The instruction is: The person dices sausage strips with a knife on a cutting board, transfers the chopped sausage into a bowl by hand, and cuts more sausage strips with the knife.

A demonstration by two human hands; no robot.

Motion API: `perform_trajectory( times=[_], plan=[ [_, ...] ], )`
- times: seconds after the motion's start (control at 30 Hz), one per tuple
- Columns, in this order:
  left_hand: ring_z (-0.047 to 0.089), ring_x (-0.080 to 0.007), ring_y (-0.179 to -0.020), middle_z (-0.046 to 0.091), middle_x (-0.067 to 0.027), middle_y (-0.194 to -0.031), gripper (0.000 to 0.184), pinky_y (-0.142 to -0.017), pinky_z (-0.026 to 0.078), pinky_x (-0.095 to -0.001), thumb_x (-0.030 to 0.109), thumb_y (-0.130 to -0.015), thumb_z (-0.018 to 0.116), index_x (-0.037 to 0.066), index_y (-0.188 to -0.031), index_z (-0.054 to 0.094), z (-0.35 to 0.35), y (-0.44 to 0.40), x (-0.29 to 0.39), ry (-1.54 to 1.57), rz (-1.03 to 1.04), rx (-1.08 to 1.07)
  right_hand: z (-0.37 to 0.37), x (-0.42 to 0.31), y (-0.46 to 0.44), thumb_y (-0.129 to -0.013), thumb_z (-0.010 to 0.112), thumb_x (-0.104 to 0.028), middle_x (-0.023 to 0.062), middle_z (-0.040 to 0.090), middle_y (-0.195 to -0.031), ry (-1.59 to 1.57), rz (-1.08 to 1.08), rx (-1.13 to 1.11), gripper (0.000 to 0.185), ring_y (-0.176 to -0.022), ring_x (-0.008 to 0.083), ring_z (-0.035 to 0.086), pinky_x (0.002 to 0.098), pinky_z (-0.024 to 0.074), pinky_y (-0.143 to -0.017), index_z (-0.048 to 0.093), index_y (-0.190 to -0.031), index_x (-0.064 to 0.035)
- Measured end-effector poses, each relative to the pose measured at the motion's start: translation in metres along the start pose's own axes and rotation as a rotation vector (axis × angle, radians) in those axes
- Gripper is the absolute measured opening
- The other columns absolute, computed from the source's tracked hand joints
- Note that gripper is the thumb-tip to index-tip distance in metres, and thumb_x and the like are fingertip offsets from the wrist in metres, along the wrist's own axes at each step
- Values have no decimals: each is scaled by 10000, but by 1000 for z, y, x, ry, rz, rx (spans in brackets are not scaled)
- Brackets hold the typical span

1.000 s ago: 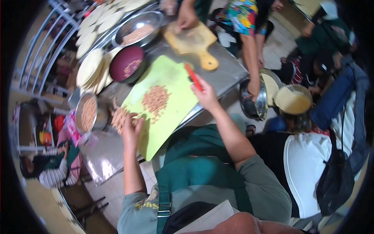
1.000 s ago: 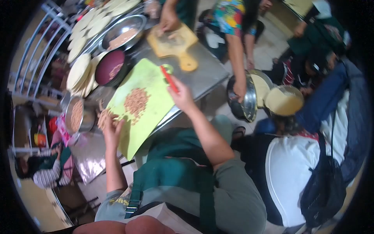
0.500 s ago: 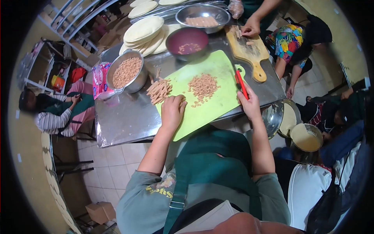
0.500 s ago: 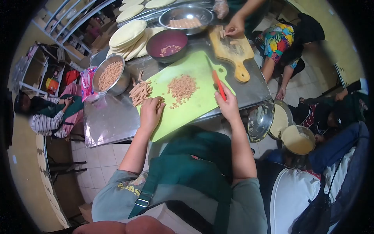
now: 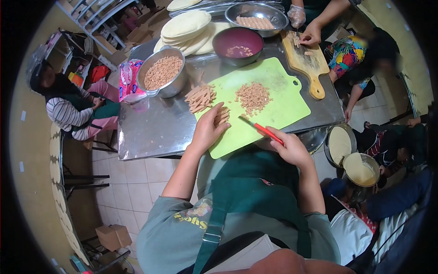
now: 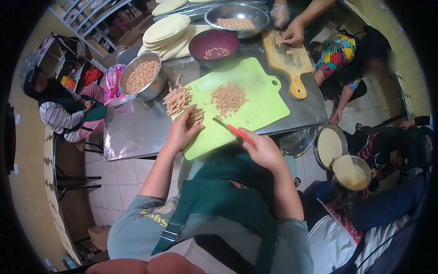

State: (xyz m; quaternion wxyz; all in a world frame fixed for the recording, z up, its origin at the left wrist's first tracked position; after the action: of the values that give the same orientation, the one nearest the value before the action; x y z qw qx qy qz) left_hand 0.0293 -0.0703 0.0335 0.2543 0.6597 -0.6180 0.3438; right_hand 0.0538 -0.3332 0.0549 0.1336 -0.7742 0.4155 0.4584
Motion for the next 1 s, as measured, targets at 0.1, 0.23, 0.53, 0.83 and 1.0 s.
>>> perform_trajectory(
  times=[0.1,0.23,0.53,0.83,1.0],
  plan=[
    [586,-305,-971,614,-174,-1055,543,-821,475,-359,148,-729,716,36,-1221,515,8,3,-17,-7,-2,15,10,-6,-3,-849,530,-139,202,626,-976,75,47,123,421,-897,374,595,407,468,-775,487,-1265,-86],
    [587,-300,-1012,607,-165,-1121,360,-853,476,-352,106,-759,674,32,-1105,611,19,3,-20,-165,231,152,29,-12,-12,-855,522,-126,237,610,-969,147,-19,205,444,-862,388,596,400,472,-765,460,-1293,-82],
    [603,-305,-975,617,-155,-1105,316,-847,482,-360,99,-768,663,29,-1075,634,41,-12,-10,-189,251,208,49,-14,-17,-853,497,-123,182,582,-754,397,-61,307,459,-685,363,591,458,477,-637,432,-1307,-102],
    [603,-319,-966,617,-164,-1097,365,-847,481,-363,98,-774,655,19,-1125,593,32,-10,-1,-52,173,150,47,-17,-18,-856,493,-130,176,576,-732,455,-29,325,457,-644,357,591,448,484,-606,432,-1308,-116],
    [599,-324,-972,619,-164,-1094,295,-854,479,-368,98,-780,651,26,-1065,633,34,-13,-11,-168,299,210,45,-24,-21,-853,500,-130,167,580,-732,445,6,337,457,-650,350,596,443,486,-608,441,-1306,-124]
  ],
)
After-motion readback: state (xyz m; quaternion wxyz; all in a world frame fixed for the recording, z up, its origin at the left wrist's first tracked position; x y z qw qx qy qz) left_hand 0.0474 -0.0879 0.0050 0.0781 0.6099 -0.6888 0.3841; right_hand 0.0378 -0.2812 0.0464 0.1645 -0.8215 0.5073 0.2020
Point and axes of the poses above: each hand's wrist, its own y-axis away from the middle knuckle, its own z-axis out of the palm, x = y × z, the point moved 1 cm from there along -y, towards the middle knuckle
